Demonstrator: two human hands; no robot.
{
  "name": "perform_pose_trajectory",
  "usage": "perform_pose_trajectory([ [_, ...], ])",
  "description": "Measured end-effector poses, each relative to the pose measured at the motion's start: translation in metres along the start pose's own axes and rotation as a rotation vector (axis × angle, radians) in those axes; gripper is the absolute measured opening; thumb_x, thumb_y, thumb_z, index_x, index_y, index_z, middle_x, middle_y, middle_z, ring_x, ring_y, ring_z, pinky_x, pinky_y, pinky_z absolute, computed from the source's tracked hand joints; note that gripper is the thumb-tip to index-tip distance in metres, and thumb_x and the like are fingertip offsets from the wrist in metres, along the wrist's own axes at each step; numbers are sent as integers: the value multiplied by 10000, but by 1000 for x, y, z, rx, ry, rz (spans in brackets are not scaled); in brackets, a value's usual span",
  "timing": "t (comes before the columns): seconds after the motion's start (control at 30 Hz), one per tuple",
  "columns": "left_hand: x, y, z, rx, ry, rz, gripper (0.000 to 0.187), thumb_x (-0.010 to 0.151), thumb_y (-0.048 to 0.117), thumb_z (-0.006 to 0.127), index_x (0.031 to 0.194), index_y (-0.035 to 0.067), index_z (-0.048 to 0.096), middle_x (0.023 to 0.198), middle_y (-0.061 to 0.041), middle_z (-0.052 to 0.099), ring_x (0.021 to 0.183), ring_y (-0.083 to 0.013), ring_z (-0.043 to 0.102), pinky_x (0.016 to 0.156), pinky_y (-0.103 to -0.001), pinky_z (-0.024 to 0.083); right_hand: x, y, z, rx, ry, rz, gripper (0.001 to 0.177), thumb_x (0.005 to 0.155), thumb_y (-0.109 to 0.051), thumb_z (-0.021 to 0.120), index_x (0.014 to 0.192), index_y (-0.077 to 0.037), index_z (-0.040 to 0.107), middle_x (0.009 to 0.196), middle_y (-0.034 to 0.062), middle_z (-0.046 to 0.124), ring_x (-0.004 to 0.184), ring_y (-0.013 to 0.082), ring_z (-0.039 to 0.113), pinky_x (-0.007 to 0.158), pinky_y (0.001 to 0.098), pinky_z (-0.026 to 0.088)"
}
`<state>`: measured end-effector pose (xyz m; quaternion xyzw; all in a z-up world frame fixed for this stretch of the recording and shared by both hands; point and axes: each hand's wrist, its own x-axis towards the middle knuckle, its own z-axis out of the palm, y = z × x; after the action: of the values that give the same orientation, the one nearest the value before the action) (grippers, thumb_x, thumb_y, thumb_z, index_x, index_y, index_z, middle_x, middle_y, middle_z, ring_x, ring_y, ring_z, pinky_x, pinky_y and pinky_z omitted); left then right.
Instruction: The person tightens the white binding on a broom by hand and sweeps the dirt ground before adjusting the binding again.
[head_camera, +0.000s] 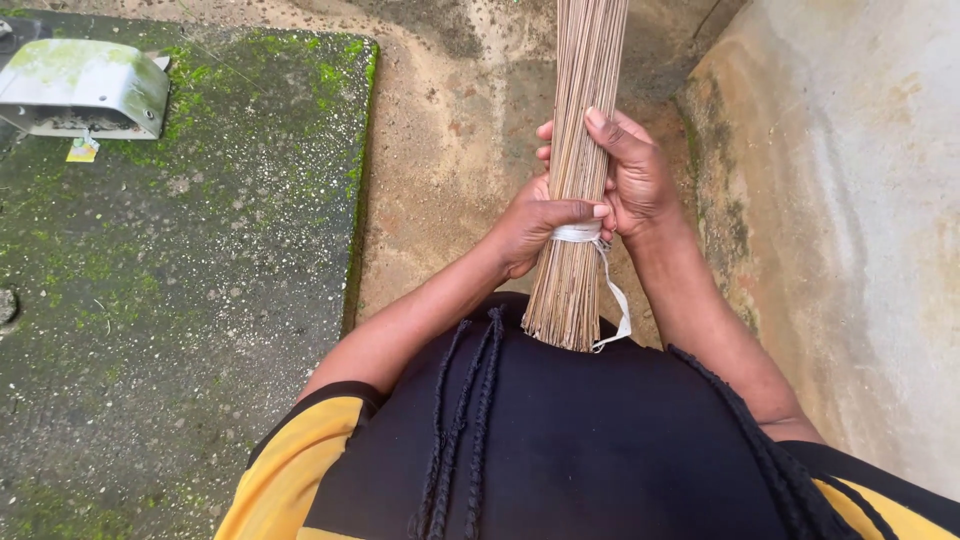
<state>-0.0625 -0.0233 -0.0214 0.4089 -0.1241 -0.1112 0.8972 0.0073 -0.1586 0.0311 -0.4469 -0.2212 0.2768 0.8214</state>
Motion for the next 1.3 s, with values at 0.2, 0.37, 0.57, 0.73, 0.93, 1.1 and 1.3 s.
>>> perform_pose_trajectory([
  [0.2,4,11,15,93,198,145,442,971,267,665,1351,91,524,1123,-38,703,951,-110,712,785,-310,616,10,-6,18,-210,171,-186,323,1021,-173,690,1234,50,596,1094,218,735,956,232,746,854,339,645],
  [0.37,14,-9,3,104,178,278,384,1050,260,647,1332,25,535,1123,-73,686,966,-111,681,779,-282,599,6,3,25,-389,249,-339,272,1016,-172,700,1185,24,615,1072,176,745,948,191,753,841,332,652],
  [0.57,2,-13,19,-25,209,352,296,1081,271,594,1244,29,544,1007,-61,687,830,-86,670,688,-247,581,-1,23,8,-340,296,-393,199,1108,-219,612,1058,-27,635,949,72,702,804,93,652,724,248,550],
  [0.73,2,-20,14,-32,232,393,307,1107,276,593,1255,10,551,1030,-65,685,868,-75,665,736,-235,576,-6,21,16,-328,338,-418,178,1134,-186,606,1021,-51,631,882,4,624,758,49,536,694,205,465],
  [0.93,5,-3,16,196,222,353,331,1071,350,529,1213,52,544,948,-58,699,761,-87,700,627,-252,614,8,-1,19,-520,340,-470,249,1151,-258,648,1021,-48,618,952,73,668,865,126,655,860,272,594],
  [1.1,5,-3,21,111,152,321,307,1085,336,535,1203,52,538,948,-46,697,783,-73,681,656,-244,592,29,-37,34,-237,216,-222,314,977,-334,651,1075,-36,660,923,113,747,776,160,748,717,309,653],
  [1.3,-5,-16,17,104,197,414,306,1149,344,510,1151,42,558,942,-42,689,748,-59,640,629,-233,546,31,-12,18,-252,314,-361,200,998,-173,707,1086,1,664,917,78,730,751,127,694,686,273,598],
])
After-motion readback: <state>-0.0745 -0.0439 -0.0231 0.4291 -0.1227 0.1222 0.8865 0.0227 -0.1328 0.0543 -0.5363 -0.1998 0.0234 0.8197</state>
